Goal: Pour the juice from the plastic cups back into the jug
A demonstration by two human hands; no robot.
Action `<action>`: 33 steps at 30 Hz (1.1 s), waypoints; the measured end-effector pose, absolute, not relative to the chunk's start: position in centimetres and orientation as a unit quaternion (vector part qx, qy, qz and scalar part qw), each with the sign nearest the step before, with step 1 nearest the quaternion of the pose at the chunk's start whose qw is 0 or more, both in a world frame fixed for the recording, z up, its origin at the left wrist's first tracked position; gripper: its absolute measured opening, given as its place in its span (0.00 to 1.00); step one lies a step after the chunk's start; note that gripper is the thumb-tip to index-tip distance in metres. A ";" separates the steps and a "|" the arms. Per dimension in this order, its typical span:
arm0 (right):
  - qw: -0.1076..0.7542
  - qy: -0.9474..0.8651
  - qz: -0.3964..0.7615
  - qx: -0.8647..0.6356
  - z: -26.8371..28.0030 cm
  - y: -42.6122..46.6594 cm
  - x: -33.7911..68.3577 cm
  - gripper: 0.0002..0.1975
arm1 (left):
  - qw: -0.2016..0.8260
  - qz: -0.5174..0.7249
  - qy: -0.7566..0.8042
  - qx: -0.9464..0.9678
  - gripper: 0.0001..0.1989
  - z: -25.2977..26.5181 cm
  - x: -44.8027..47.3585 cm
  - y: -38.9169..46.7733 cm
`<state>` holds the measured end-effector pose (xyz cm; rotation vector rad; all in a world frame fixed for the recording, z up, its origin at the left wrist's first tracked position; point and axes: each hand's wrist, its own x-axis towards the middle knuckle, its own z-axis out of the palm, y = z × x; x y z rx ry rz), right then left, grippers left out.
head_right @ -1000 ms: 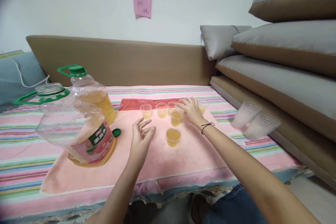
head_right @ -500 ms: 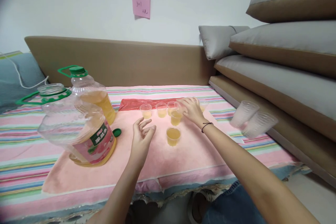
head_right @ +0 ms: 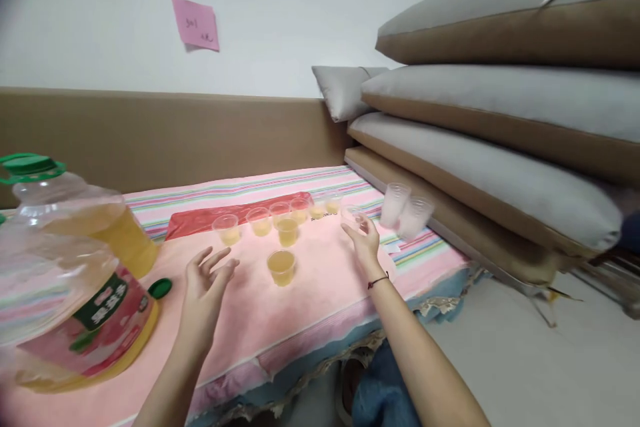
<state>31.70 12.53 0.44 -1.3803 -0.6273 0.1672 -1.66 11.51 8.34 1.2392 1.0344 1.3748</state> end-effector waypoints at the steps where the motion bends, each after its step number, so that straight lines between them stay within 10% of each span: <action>1: 0.728 -0.256 0.057 -0.633 0.0 11.8 32.7 0.37 | 0.486 0.562 0.429 0.514 0.36 8.3 -1.8 11.5; 33: 0.681 -0.264 0.022 -0.682 -1.5 9.1 34.9 0.27 | 0.473 0.536 0.441 0.543 0.34 7.2 -1.1 11.5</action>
